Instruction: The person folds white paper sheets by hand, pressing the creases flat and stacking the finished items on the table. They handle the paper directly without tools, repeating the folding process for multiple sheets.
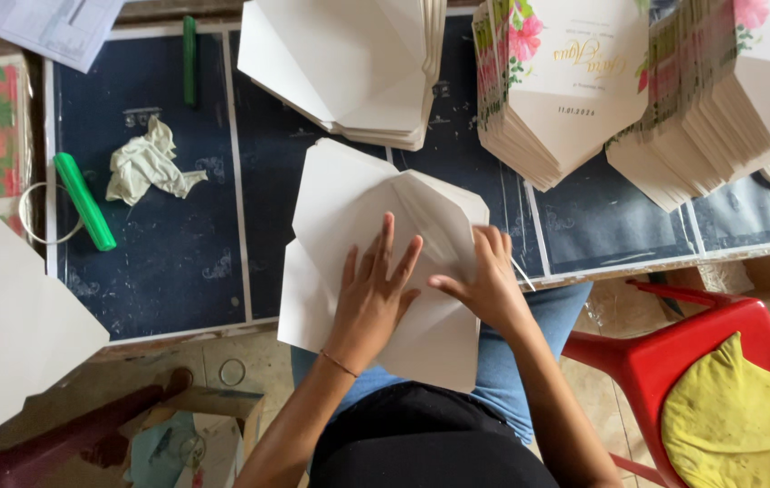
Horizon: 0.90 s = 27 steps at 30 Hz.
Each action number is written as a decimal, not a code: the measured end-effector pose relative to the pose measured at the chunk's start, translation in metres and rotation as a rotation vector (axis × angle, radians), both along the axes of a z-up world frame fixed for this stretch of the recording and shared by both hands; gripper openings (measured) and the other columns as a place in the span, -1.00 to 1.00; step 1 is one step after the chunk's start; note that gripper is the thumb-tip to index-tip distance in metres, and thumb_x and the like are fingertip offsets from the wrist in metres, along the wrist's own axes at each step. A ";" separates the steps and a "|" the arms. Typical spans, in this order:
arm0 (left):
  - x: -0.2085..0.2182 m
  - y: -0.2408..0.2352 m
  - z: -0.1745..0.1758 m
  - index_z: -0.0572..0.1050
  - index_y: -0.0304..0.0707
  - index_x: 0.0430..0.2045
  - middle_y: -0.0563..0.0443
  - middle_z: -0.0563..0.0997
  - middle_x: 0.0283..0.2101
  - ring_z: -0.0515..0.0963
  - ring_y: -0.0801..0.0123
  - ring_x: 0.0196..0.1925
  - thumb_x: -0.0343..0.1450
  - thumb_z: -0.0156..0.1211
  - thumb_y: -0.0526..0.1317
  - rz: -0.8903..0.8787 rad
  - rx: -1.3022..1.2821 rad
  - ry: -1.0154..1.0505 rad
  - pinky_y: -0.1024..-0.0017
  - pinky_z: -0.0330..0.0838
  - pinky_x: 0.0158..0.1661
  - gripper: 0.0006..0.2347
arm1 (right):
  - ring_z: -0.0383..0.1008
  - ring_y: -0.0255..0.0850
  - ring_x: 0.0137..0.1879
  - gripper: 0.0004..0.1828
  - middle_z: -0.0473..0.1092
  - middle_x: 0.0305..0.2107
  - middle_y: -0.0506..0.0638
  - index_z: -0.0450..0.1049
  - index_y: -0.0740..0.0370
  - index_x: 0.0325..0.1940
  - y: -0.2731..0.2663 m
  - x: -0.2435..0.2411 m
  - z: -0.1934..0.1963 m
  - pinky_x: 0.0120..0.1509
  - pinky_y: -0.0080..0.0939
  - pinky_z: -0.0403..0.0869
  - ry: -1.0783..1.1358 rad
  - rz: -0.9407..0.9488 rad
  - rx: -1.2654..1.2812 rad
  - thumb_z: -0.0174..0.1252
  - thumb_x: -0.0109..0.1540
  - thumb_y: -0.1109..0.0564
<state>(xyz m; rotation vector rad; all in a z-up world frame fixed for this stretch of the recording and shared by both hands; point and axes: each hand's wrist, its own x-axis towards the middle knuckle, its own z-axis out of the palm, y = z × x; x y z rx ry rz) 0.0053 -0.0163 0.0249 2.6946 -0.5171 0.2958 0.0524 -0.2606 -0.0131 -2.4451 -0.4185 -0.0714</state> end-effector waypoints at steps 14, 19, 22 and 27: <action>-0.018 0.025 0.043 0.51 -0.39 0.21 -0.48 0.47 0.31 0.56 -0.13 0.14 0.39 0.43 -0.23 0.229 -0.281 -0.664 -0.05 0.46 0.13 -0.53 | 0.57 0.12 0.00 -0.66 0.51 -0.06 0.27 0.45 0.28 0.28 0.024 0.083 0.106 0.11 0.22 0.53 -0.186 -0.014 0.467 0.27 0.45 0.16; -0.019 0.016 0.077 0.51 -0.36 0.17 -0.28 0.34 0.29 0.48 0.02 0.22 0.63 0.19 -0.24 0.232 -0.342 -0.573 0.13 0.48 0.22 -0.75 | 0.36 -0.12 0.36 -0.55 0.37 0.23 0.11 0.24 0.18 0.47 0.051 0.197 0.154 0.48 -0.03 0.36 -0.242 0.222 0.716 -0.05 0.61 -0.12; -0.012 0.014 0.076 0.46 -0.29 0.29 -0.34 0.31 0.37 0.52 -0.10 0.39 0.62 0.23 -0.28 0.131 -0.290 -0.349 -0.01 0.43 0.32 -0.69 | -0.20 -0.42 -0.52 -0.46 -0.03 -0.55 -0.21 0.12 0.04 0.69 0.038 0.210 0.143 -0.41 -0.25 -0.11 -0.213 -0.100 0.434 -0.12 0.67 -0.17; 0.005 0.012 0.033 0.40 0.10 0.42 -0.12 0.28 0.55 0.29 -0.04 0.55 0.57 0.26 0.01 0.017 0.118 -0.082 -0.23 0.17 0.44 -0.53 | 0.59 0.11 0.07 -0.63 0.47 0.11 0.23 0.44 0.34 0.28 0.010 0.134 0.095 -0.07 -0.02 0.71 -0.191 -0.097 0.022 0.31 0.40 0.24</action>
